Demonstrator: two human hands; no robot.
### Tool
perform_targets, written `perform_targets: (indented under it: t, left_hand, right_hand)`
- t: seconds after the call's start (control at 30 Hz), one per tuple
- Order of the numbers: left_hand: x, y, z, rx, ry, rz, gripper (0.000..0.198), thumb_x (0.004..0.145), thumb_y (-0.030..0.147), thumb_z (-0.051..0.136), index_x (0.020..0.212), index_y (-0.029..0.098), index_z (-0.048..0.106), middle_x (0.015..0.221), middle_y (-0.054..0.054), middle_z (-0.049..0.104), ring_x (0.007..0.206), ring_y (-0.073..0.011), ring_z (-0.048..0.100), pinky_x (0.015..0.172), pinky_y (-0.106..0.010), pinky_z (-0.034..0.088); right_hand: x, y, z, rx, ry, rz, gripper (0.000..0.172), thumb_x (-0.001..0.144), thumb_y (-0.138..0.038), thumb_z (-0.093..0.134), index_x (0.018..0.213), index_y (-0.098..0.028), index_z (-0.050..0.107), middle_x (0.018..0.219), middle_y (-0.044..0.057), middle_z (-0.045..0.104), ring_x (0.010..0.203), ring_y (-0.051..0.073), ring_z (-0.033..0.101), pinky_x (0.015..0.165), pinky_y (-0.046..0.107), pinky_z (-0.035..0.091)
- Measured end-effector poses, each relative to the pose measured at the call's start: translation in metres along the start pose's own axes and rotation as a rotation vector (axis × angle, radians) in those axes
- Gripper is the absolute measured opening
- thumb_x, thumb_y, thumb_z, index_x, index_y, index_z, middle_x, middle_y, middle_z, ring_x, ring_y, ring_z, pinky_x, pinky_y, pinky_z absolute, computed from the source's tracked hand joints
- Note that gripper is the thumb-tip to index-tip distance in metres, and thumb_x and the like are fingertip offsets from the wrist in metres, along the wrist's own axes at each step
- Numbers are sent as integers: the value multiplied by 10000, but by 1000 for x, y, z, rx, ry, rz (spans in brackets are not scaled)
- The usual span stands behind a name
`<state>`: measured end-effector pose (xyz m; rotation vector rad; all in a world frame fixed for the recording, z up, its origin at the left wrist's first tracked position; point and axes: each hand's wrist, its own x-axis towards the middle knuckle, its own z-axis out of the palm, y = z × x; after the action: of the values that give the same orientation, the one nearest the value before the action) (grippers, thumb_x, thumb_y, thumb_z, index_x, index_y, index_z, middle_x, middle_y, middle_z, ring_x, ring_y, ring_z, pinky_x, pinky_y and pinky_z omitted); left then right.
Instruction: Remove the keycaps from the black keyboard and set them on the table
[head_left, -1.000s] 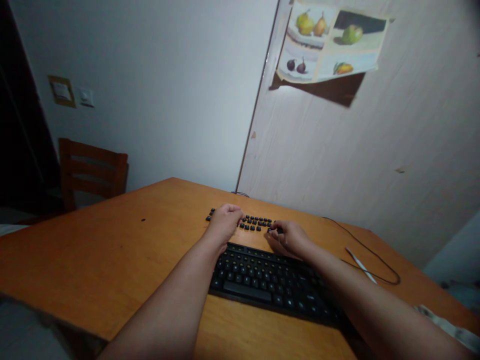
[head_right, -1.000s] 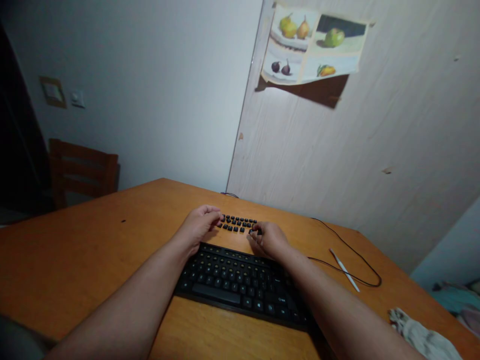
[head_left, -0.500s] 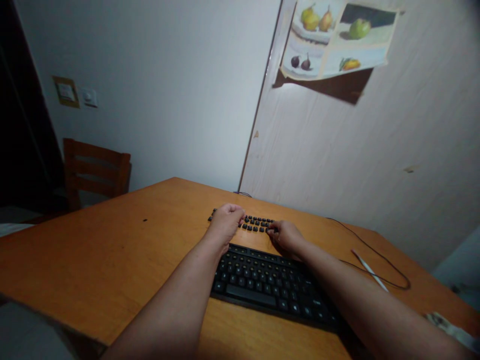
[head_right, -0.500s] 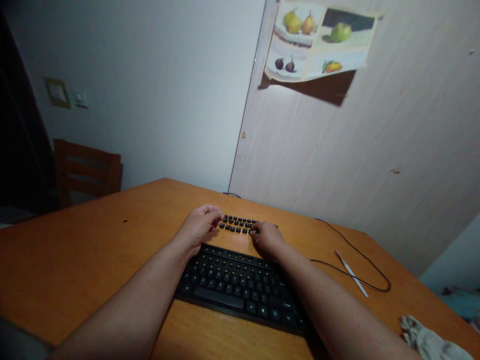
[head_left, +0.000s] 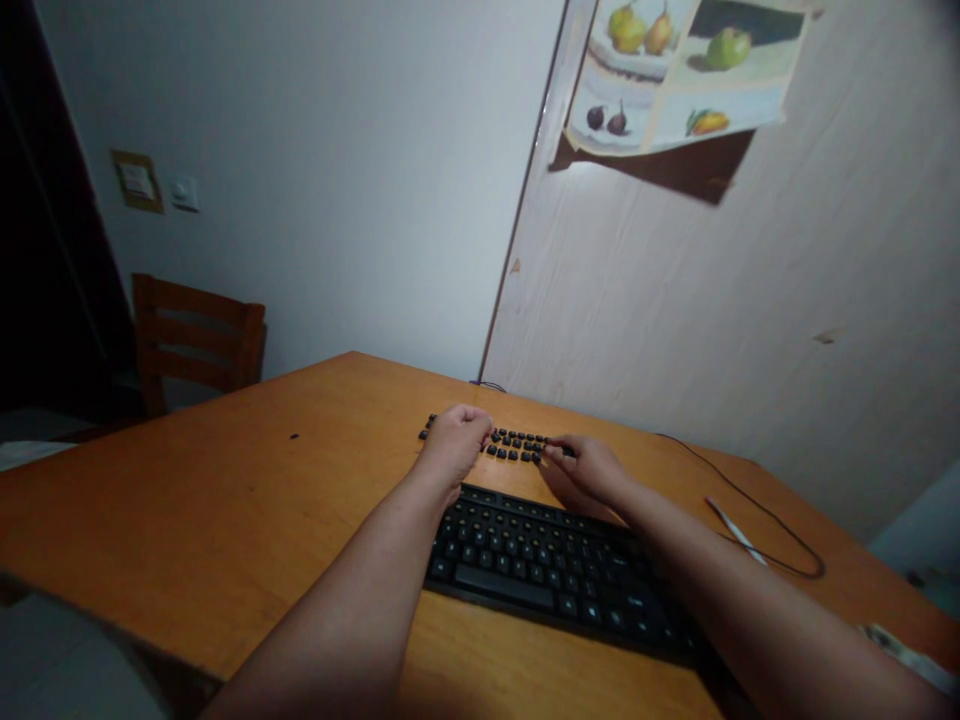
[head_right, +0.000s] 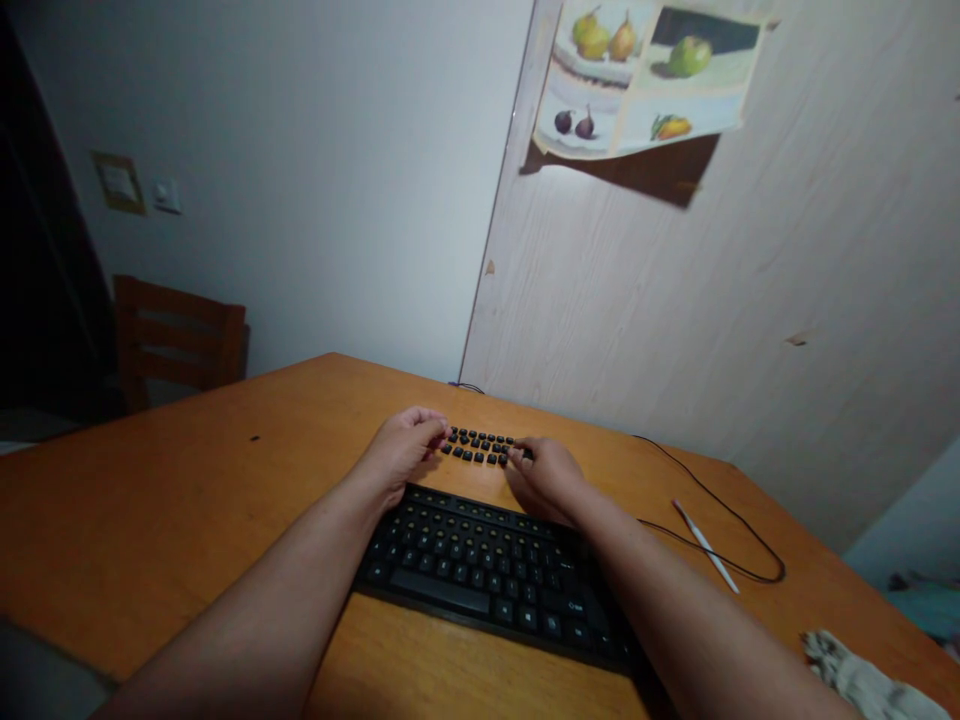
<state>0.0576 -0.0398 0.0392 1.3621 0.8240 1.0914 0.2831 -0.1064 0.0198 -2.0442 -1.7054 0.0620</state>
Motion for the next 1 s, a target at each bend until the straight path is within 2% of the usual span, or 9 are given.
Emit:
perform_targets:
  t: [0.03,0.1,0.17,0.27,0.4,0.5,0.63,0.77,1.0]
  left_hand:
    - [0,0,0,8,4,2,142,685,237,592,789,141,600,666,-9,604,578,-99,508,553,-215,379]
    - [-1,0,1,32,9,14,148,684,239,598,792,139,604,670,-9,603,589,-103,512,563,-219,384]
    - [-2,0,2,61,1,36,162,688,252,604,801,137,612,695,-18,615,619,-113,530,579,-225,391]
    - [-5,-1,4,124,-38,57,165,695,263,603,799,137,623,724,-28,629,661,-128,549,593,-230,391]
    - [-10,-3,8,180,-99,57,163,691,247,600,808,139,632,724,-24,629,675,-133,555,609,-234,392]
    - [-10,-7,10,211,-161,79,159,698,254,598,806,142,631,735,-24,632,677,-134,562,622,-238,401]
    - [-11,-11,12,278,-234,65,177,717,289,602,823,149,627,757,-33,641,672,-142,573,608,-241,414]
    - [-15,-12,14,275,-283,41,173,730,294,605,828,151,609,774,-36,640,671,-132,567,605,-231,421]
    - [-18,-12,16,287,-327,59,167,734,283,594,840,155,611,730,-13,613,626,-114,536,581,-221,397]
  right_hand:
    - [-4,-2,-7,23,14,-15,319,883,-379,507,1034,-200,723,1008,83,727,903,220,642,757,286,445]
    - [-15,-8,-21,79,50,-21,374,912,-425,436,983,-192,719,970,79,722,885,218,636,744,289,450]
    - [-29,-15,-33,258,126,38,366,885,-460,458,850,-183,694,777,58,690,716,197,614,620,277,435]
    - [-52,-27,-45,517,123,139,242,845,-428,521,841,-196,588,535,-31,531,473,125,478,465,233,347]
    - [-80,-38,-52,636,-125,191,240,795,-415,616,837,-201,516,528,-57,513,412,82,412,400,192,292]
    - [-93,-41,-53,652,-283,175,281,806,-458,619,865,-192,551,597,-30,567,424,80,451,387,186,305]
    - [-99,-40,-51,623,-370,109,353,854,-529,546,874,-179,591,619,-18,568,441,86,471,389,192,320]
    - [-101,-40,-45,532,-375,32,364,881,-526,516,879,-178,622,610,-25,545,466,89,468,424,202,338]
    - [-105,-46,-45,291,-294,-137,296,919,-426,498,830,-188,649,639,-23,541,554,93,461,510,214,345]
